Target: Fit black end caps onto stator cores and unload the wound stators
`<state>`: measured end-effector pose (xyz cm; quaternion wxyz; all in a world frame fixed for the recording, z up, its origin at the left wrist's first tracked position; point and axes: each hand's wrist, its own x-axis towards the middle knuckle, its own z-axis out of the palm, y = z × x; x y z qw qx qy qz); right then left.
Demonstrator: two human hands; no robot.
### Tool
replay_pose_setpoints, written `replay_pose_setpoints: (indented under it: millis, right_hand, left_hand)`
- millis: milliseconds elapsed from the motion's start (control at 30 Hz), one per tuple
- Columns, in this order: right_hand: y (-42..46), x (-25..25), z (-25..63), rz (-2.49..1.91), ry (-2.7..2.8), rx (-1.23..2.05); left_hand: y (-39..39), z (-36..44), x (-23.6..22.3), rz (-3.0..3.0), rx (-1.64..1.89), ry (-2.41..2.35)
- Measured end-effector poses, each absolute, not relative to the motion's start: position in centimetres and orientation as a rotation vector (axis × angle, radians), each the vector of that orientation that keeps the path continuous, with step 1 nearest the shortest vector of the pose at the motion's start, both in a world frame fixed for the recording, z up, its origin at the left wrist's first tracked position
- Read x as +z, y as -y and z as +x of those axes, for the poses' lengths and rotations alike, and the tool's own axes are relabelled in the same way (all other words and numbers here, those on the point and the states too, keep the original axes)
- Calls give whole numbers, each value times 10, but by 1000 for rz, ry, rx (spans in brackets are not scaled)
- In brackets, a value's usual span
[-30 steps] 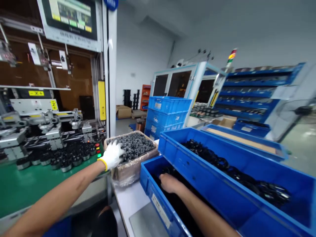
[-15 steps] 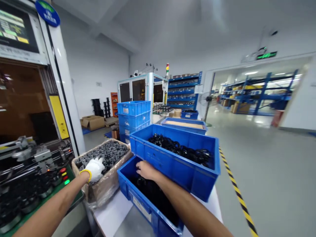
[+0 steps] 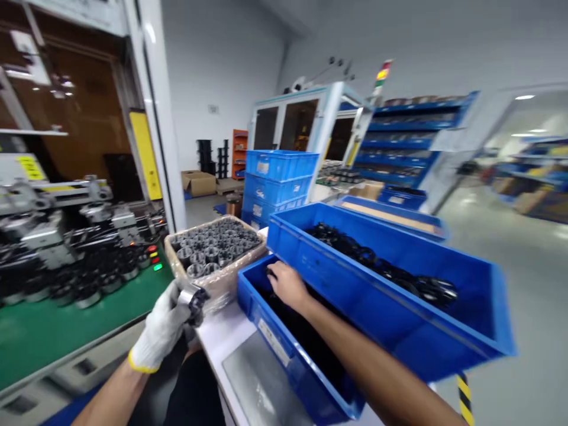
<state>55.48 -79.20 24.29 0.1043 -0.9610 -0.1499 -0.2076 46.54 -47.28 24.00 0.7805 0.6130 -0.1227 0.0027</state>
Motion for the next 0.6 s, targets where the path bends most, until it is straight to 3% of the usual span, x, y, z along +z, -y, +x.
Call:
replay_pose_setpoints:
  millis: [133,200,400,600]
  right_hand:
    - [759,266,545,-2452,865,-1229]
    - [727,283,524,-2240,1110,-1385]
    - [650,293,453,-1934,1379,-1185]
    - [650,273,438,-1921,1455,-1049]
  left_hand:
    - [472,446,232,721,-196,262]
    - [470,444,232,632,-230,264]
    - [468,436,220,758,-168,411]
    - [475,423,217,979,-41,393]
